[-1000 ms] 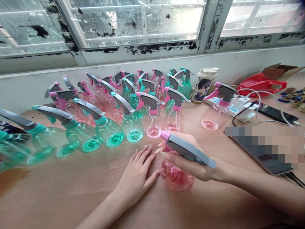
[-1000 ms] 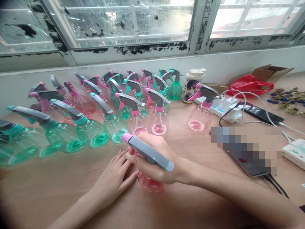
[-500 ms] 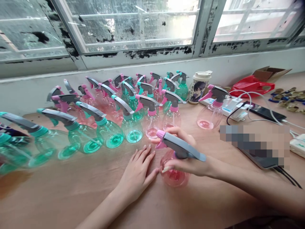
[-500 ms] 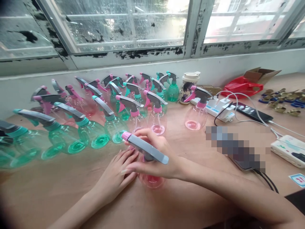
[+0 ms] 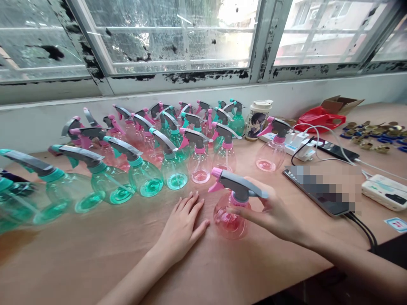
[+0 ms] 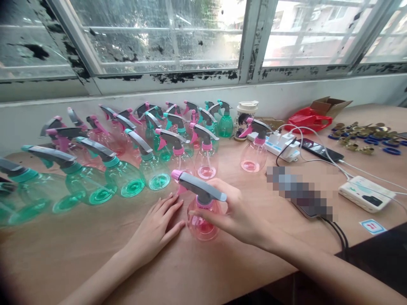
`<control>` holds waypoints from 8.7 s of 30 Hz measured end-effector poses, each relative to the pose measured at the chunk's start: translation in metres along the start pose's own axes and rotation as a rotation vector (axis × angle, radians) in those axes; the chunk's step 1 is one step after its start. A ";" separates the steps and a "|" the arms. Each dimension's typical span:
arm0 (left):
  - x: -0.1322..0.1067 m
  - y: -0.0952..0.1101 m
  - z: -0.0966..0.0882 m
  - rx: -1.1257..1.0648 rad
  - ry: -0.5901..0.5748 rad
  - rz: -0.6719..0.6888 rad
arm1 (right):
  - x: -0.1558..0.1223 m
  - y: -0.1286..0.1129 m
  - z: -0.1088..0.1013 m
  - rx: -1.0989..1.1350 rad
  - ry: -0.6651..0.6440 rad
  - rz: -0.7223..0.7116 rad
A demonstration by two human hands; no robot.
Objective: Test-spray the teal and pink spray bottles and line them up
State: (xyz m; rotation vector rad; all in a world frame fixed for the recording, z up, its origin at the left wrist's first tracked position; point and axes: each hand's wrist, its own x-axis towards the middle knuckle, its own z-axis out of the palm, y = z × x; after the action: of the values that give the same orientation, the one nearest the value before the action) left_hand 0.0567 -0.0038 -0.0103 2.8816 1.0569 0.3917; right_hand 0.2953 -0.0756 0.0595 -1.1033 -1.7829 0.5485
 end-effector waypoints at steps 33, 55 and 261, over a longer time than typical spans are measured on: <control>0.001 -0.011 -0.001 0.024 0.021 0.047 | 0.075 0.108 -0.072 -0.309 0.465 0.233; 0.001 -0.023 0.006 0.073 0.096 0.098 | 0.020 0.091 -0.107 -0.221 0.611 0.303; 0.001 0.000 -0.001 -0.015 0.001 -0.002 | 0.036 -0.004 0.019 0.242 -0.057 -0.083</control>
State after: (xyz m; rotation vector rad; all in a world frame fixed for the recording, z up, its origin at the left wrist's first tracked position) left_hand 0.0568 -0.0032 -0.0094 2.8675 1.0519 0.3993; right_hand 0.2710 -0.0449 0.0707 -0.8507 -1.7495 0.7301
